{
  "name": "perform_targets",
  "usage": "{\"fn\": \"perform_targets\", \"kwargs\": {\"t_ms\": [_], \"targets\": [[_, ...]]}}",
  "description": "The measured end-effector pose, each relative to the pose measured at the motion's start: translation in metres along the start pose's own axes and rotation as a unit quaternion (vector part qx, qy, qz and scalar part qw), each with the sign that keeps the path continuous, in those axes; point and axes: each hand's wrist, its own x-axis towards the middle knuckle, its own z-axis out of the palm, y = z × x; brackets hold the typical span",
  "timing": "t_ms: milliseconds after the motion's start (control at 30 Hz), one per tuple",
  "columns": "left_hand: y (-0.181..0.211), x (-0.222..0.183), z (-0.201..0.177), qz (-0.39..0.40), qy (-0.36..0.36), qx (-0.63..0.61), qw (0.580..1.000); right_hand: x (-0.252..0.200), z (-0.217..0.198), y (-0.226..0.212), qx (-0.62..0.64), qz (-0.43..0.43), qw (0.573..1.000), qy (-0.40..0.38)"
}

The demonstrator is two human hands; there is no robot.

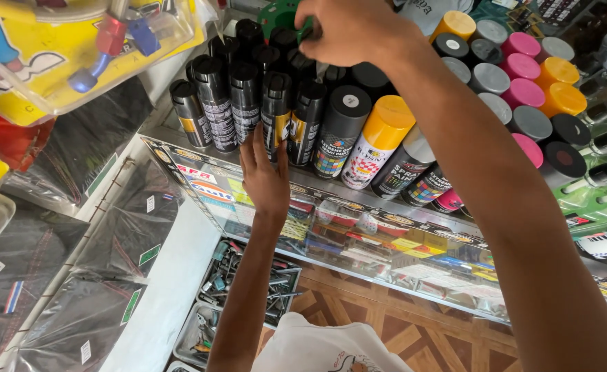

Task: Wiping down and organizing various spray cans on a shop shelf using a cleaning cloth.

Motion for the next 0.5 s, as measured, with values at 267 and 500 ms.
{"fn": "perform_targets", "kwargs": {"t_ms": [267, 500], "targets": [[-0.003, -0.010, 0.006, -0.012, -0.023, 0.032, 0.999, 0.020, -0.008, -0.022, -0.032, 0.149, 0.974, -0.168], [-0.001, -0.010, 0.004, -0.012, -0.030, 0.011, 0.999, 0.023, -0.001, -0.026, -0.067, 0.161, 0.962, -0.210]]}}
